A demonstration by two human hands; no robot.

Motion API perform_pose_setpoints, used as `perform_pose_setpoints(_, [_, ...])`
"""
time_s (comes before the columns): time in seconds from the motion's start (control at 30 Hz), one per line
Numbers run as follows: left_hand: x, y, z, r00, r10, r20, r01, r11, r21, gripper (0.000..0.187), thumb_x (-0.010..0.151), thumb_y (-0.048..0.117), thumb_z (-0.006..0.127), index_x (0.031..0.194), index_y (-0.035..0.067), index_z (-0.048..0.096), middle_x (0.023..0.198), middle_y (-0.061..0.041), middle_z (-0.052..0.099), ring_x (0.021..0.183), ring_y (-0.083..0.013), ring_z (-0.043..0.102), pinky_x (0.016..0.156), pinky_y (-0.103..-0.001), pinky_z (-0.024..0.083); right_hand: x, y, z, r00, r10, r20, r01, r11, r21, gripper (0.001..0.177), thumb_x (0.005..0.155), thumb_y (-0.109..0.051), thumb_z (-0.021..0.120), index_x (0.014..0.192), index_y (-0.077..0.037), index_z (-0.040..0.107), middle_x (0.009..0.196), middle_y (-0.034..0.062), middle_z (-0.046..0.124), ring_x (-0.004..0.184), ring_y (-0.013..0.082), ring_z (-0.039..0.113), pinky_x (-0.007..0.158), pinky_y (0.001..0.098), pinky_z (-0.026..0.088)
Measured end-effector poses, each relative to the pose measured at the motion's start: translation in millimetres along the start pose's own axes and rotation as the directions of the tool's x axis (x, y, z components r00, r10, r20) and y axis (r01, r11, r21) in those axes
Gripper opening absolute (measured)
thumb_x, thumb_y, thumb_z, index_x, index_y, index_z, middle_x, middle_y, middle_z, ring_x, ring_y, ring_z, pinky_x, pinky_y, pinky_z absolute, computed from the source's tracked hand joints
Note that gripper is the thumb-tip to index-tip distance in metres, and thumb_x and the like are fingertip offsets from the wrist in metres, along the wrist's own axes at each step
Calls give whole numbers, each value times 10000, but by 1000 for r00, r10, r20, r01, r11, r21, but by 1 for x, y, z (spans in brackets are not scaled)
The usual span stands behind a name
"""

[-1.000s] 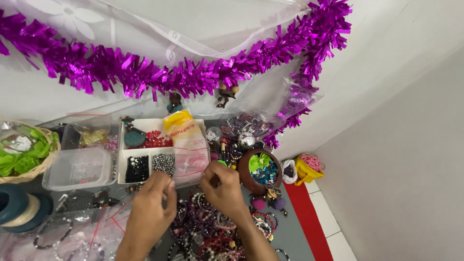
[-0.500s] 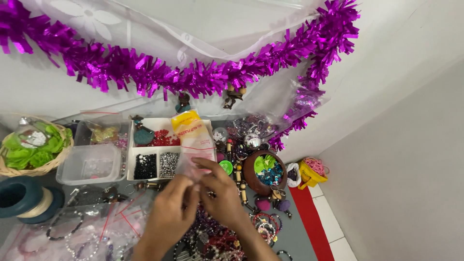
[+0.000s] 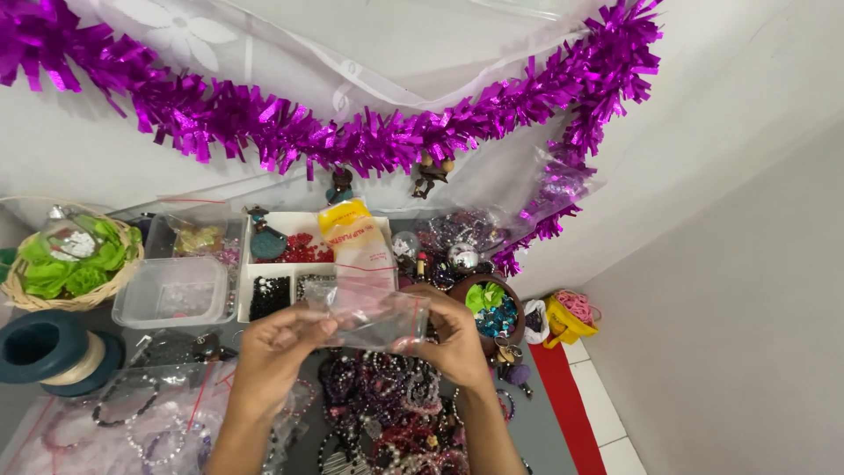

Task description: The person is picking up a beaded bracelet and carefully placing it inside a small, clear plastic packaging bag.

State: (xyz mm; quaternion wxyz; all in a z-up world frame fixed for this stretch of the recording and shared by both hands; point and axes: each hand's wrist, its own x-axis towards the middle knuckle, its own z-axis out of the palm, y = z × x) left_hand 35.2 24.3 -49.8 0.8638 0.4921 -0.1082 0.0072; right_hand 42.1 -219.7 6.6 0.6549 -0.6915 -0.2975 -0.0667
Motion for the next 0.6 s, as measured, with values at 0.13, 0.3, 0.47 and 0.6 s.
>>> perform_pose_setpoints(0.13, [-8,18,21,968,235,-84,-186,904,385,70,814,10,774,883,13,762,930,-130,756,911,-202,727,830,-317,697,4,-17,4,1000,-10,2,10,994,-105,401,790,-128,850,1163,-160,705,1152,37,723,1086,193,692,992,379,587])
perform_pose_setpoints(0.3, [-12,76,56,983,184,-27,-71,507,859,1286,525,684,754,1598,220,219,1638,-164,331,1463,-355,362,1121,-659,328,7,-28,-1,997,72,2,-69,970,-232,416,741,-112,850,1125,-191,710,1294,57,638,1260,242,577,1046,434,519])
perform_pose_setpoints(0.47, [-11,54,49,938,68,339,-345,111,932,1294,653,724,768,1613,288,18,1694,-95,165,1507,-304,206,1198,-576,139,10,-41,15,986,157,59,-129,935,-329,301,716,-112,860,959,-160,688,1296,62,623,1245,255,592,1131,471,480])
perform_pose_setpoints(0.6, [-9,37,50,907,-6,421,-390,367,845,735,910,388,695,1535,173,372,1332,-95,595,1212,-293,586,1045,-478,430,6,-35,17,968,126,217,-49,943,-329,290,757,-64,848,979,-64,661,1359,116,524,1215,262,574,1096,433,528])
